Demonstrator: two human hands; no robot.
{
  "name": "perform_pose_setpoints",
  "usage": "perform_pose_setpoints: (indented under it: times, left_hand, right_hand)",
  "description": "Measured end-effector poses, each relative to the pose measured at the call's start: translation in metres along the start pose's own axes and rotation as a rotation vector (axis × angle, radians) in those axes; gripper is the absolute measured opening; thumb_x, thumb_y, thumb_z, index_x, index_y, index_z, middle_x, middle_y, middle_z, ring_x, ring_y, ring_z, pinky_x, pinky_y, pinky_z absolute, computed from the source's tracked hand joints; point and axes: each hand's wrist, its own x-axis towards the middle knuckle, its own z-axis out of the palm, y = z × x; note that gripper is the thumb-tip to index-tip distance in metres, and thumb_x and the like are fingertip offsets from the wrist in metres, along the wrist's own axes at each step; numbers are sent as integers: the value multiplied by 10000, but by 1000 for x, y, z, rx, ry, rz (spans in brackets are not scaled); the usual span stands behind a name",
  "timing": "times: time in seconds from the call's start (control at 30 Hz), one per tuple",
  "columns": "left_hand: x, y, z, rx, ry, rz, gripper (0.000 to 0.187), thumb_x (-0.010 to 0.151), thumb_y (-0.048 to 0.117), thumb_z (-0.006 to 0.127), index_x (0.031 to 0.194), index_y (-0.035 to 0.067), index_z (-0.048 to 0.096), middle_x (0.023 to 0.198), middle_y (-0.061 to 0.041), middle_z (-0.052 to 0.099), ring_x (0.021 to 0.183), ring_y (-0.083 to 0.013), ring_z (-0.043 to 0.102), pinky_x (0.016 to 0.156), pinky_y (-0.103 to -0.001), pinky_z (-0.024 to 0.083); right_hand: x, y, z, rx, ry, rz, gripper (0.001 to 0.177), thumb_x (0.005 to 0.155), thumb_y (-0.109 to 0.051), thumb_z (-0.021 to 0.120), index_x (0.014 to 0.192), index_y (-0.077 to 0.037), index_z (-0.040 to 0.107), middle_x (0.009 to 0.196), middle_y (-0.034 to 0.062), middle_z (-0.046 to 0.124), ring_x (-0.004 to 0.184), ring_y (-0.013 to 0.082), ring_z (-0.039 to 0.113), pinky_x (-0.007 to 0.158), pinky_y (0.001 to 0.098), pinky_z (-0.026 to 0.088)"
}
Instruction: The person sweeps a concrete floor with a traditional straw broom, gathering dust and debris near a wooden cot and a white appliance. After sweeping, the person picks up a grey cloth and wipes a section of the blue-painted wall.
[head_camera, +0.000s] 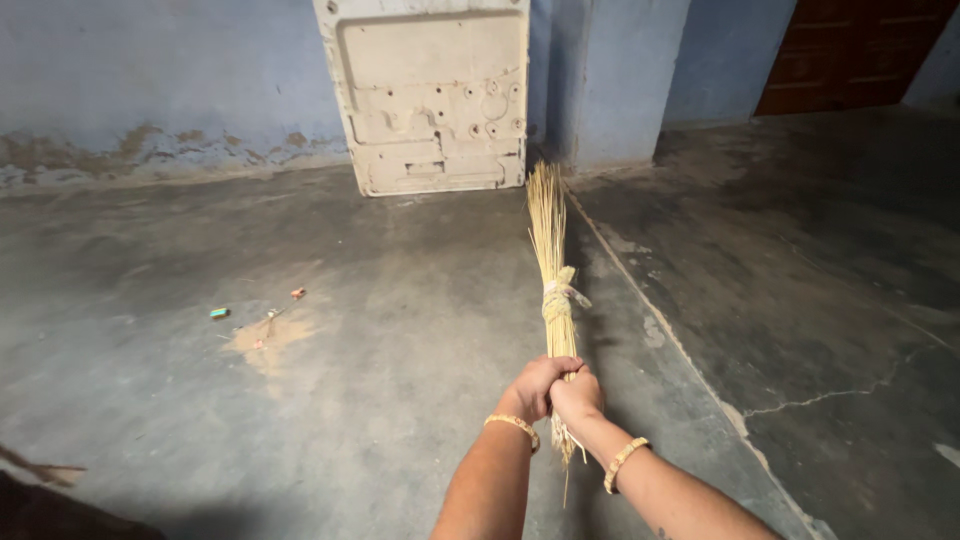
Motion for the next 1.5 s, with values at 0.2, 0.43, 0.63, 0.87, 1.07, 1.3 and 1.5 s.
perform_pose_setpoints:
  times: [0.2, 0.43, 0.63, 0.87, 1.07, 1.3, 1.5]
  left_hand:
    - [31, -6, 5, 43, -18, -1, 219, 878, 141, 718, 1070, 53, 662, 933, -104, 724, 805, -230, 700, 699, -388, 590]
    - [48, -8, 11, 57, -35, -50, 220, 885, 171, 727, 1072, 67, 673, 938, -100, 729, 800, -228, 702, 665, -394, 582]
    - [54, 2, 21, 126, -7, -110, 222, 881, 208, 725, 1075, 103, 690, 920, -79, 725, 782, -219, 698, 612, -398, 571]
    - [60, 2, 19, 115, -29, -121, 254, 877, 221, 731, 1071, 61, 700, 898, -103, 728, 716, -232, 704, 560, -396, 565]
    - [67, -2, 11, 19, 0, -135, 288, 883, 224, 736, 1077, 16, 693, 891, -127, 740, 705, -244, 722, 574, -406, 597]
    - [62, -16, 12, -105, 168, -65, 291, 843, 191, 769, 1000, -36, 676, 757, -140, 683, 529, -258, 647, 456, -427, 517]
    - [48, -22, 31, -61, 334, 143, 276, 847, 197, 775, 964, -42, 701, 717, -108, 678, 465, -180, 555, 408, -348, 411]
  right_hand:
    - [26, 11, -2, -1, 48, 17, 444, 802, -142, 672, 1239, -69, 643, 1086, 204, 745, 1003, 354, 733, 866, 432, 581]
    - [36, 8, -8, 91, 58, 85, 412, 817, -161, 666, 1220, -75, 659, 1076, 193, 749, 979, 337, 755, 810, 436, 606]
    - [46, 5, -13, 106, 61, 112, 432, 810, -133, 672, 1235, -57, 642, 1110, 198, 732, 994, 318, 745, 805, 415, 613]
    - [57, 7, -13, 188, 17, 100, 425, 813, -83, 633, 1234, -26, 640, 1099, 200, 727, 932, 301, 751, 736, 409, 625]
    - [64, 1, -14, 186, -95, 140, 382, 790, -3, 613, 1166, 12, 681, 996, 205, 743, 801, 285, 752, 637, 410, 610]
    - [79, 13, -14, 191, -293, 146, 318, 802, 44, 574, 1101, 56, 681, 854, 191, 720, 653, 281, 722, 497, 431, 571]
    - [78, 16, -28, 134, -365, 67, 269, 934, -100, 549, 1161, 31, 608, 801, 200, 688, 570, 278, 641, 444, 416, 460]
